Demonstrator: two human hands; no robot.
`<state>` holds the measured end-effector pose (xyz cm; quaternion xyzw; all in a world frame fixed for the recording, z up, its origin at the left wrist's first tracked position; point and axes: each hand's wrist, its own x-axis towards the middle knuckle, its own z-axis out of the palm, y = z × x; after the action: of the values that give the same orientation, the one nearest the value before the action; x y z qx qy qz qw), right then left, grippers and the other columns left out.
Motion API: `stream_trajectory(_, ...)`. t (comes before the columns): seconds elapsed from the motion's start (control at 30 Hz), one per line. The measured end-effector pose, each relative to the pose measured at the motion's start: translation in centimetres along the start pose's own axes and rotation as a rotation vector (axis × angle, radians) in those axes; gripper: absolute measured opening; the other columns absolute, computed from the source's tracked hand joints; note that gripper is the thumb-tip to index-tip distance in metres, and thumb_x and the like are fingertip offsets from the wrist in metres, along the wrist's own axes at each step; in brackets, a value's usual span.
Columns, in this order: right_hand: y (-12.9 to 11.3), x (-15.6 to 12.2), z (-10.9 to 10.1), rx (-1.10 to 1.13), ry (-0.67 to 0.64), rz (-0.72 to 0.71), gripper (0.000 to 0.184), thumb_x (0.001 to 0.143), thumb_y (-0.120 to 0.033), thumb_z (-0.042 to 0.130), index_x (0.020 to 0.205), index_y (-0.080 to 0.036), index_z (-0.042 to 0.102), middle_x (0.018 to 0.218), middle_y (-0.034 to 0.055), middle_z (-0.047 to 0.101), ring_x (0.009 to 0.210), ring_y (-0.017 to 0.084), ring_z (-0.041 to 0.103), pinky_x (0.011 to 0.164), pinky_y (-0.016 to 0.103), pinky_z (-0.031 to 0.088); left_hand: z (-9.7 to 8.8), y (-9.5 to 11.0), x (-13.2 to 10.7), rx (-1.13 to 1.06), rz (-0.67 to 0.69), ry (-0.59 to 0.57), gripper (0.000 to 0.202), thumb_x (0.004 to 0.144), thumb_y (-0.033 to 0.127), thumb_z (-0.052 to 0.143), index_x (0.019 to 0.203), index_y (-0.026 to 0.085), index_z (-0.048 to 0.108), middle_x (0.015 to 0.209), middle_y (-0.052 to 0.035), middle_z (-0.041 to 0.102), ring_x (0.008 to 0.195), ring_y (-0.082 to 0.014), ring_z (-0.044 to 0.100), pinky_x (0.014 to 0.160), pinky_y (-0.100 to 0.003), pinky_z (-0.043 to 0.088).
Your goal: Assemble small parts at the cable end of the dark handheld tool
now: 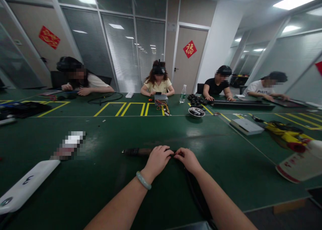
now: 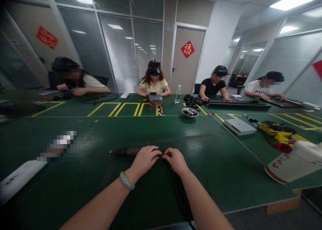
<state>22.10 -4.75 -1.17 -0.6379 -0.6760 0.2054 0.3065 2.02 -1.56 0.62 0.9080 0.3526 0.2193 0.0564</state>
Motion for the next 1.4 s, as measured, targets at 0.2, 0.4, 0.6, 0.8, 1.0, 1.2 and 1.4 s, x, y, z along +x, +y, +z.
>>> stream_trajectory(0.2, -0.8, -0.8, 0.1, 0.013, -0.057, 0.002, 0.015, 0.083, -0.036, 0.06, 0.085, -0.022, 0.068, 0.079, -0.0007, 0.068, 0.072, 0.016, 0.057, 0.069, 0.028, 0.041, -0.9, -0.1, -0.7, -0.021, -0.012, -0.041, 0.025, 0.091, 0.023, 0.054, 0.114, 0.03, 0.061, 0.122, -0.0011, 0.056, 0.112, -0.0208, 0.051, 0.097, -0.039, 0.039)
stream_trajectory(0.4, -1.5, -1.2, 0.9, 0.052, -0.043, 0.034, 0.017, 0.084, -0.035, 0.057, 0.084, -0.022, 0.068, 0.083, 0.0007, 0.069, 0.077, 0.017, 0.059, 0.071, 0.029, 0.043, -1.9, -0.3, -1.1, -0.034, -0.019, -0.086, 0.022, 0.088, 0.024, 0.058, 0.109, 0.029, 0.063, 0.115, -0.0012, 0.058, 0.106, -0.0207, 0.053, 0.094, -0.038, 0.039)
stream_trajectory(0.6, -1.6, -1.2, 1.0, 0.059, -0.031, 0.035, 0.016, 0.083, -0.035, 0.059, 0.083, -0.022, 0.068, 0.084, 0.0007, 0.069, 0.08, 0.018, 0.06, 0.072, 0.028, 0.044, -1.7, -0.3, -1.0, -0.035, -0.012, -0.069, 0.021, 0.087, 0.023, 0.058, 0.107, 0.028, 0.063, 0.11, -0.0016, 0.058, 0.102, -0.0205, 0.053, 0.089, -0.035, 0.04)
stream_trajectory(0.8, -1.4, -1.4, 1.1, 0.067, -0.024, 0.042, 0.018, 0.084, -0.036, 0.058, 0.085, -0.021, 0.068, 0.084, 0.0012, 0.069, 0.078, 0.016, 0.06, 0.069, 0.026, 0.043, -1.4, -0.5, -1.0, -0.038, -0.006, -0.047, 0.021, 0.085, 0.022, 0.059, 0.105, 0.028, 0.062, 0.108, -0.0008, 0.059, 0.099, -0.0205, 0.053, 0.087, -0.035, 0.04)
stream_trajectory(1.0, -1.5, -1.5, 1.0, 0.067, -0.014, 0.046, 0.018, 0.084, -0.037, 0.059, 0.084, -0.022, 0.068, 0.082, 0.0006, 0.069, 0.077, 0.016, 0.059, 0.068, 0.026, 0.043, -1.4, -0.4, -1.1, -0.043, -0.01, -0.025, 0.023, 0.087, 0.022, 0.057, 0.109, 0.029, 0.061, 0.113, -0.0004, 0.059, 0.102, -0.0209, 0.052, 0.088, -0.036, 0.039)
stream_trajectory(1.2, -1.2, -1.6, 1.3, 0.074, -0.012, 0.048, 0.022, 0.084, -0.04, 0.058, 0.085, -0.021, 0.068, 0.079, 0.0008, 0.067, 0.072, 0.016, 0.058, 0.065, 0.026, 0.042, -1.4, -0.4, -1.2, -0.043, 0.009, -0.032, 0.021, 0.088, 0.025, 0.055, 0.107, 0.028, 0.062, 0.113, -0.0008, 0.06, 0.103, -0.0216, 0.052, 0.088, -0.037, 0.039)
stream_trajectory(1.4, -1.1, -1.7, 1.4, 0.068, -0.008, 0.041, 0.024, 0.084, -0.043, 0.058, 0.085, -0.021, 0.067, 0.075, -0.0004, 0.066, 0.068, 0.014, 0.057, 0.062, 0.025, 0.04, -1.5, -0.3, -1.5, -0.04, 0.02, -0.029, 0.024, 0.09, 0.026, 0.053, 0.112, 0.028, 0.061, 0.114, -0.0021, 0.06, 0.105, -0.0215, 0.052, 0.089, -0.037, 0.039)
